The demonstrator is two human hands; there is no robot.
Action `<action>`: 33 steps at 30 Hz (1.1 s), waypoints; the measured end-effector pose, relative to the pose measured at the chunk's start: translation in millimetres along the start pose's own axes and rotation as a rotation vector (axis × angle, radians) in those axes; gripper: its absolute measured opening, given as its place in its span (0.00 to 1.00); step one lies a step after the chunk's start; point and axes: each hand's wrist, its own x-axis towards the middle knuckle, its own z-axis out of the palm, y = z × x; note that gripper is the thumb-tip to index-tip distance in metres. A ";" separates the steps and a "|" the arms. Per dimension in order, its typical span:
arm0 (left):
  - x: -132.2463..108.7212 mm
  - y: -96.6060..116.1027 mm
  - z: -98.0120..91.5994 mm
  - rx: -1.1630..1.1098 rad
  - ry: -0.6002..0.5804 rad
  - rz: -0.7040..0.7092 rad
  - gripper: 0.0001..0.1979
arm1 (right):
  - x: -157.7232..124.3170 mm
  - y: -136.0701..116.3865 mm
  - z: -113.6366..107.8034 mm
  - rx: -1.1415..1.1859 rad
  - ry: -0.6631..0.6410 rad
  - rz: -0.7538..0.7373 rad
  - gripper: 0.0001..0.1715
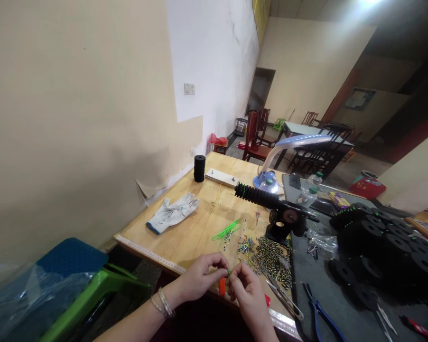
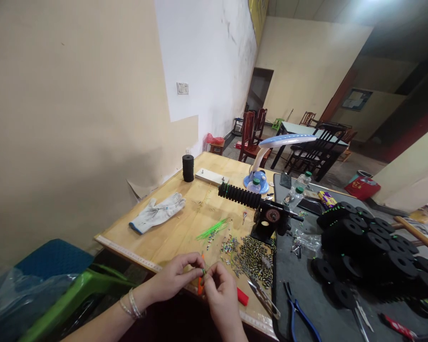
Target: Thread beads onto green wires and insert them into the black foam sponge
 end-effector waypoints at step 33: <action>-0.9 -1.6 2.3 0.114 0.094 -0.093 0.09 | 1.2 -5.8 -6.0 -0.076 -0.003 -0.007 0.25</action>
